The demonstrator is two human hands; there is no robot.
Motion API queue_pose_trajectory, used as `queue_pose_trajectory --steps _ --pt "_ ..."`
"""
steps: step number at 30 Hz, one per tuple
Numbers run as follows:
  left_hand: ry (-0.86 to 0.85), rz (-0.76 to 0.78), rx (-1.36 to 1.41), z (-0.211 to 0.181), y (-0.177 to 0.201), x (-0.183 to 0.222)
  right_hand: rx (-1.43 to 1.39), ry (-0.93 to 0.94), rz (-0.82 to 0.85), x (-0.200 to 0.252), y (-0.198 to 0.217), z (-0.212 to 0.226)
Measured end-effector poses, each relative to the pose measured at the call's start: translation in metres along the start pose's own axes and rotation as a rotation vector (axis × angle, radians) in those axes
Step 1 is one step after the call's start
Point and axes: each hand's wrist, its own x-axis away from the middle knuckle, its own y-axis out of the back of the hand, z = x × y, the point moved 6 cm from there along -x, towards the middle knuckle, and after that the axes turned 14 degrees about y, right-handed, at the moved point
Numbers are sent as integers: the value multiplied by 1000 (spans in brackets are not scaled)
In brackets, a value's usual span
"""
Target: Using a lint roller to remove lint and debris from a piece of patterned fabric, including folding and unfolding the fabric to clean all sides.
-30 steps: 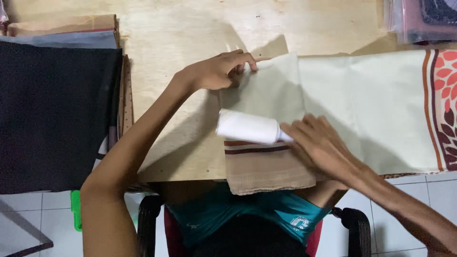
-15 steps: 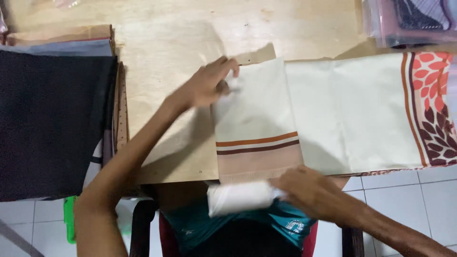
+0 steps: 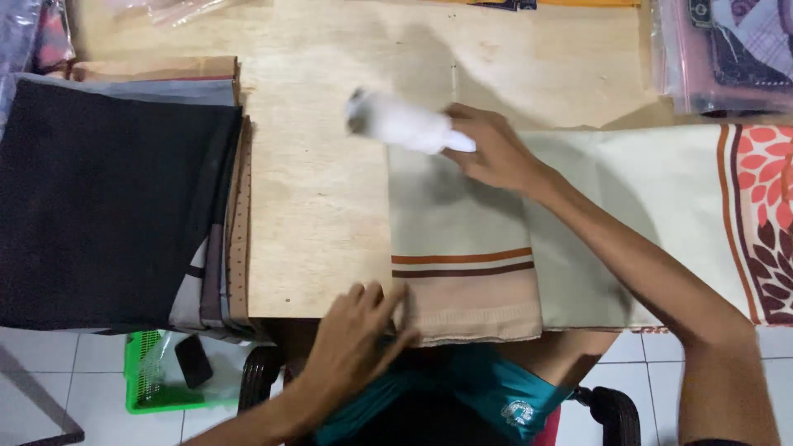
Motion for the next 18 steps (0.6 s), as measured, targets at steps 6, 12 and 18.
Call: queue_pose_trajectory --steps 6,12,18 --pt "-1 72 16 -15 -28 29 69 -16 323 -35 -49 -48" --pt "158 141 640 -5 1 22 72 4 375 -38 -54 -56" --pt "251 400 880 -8 -9 23 19 25 362 -48 -57 -56"
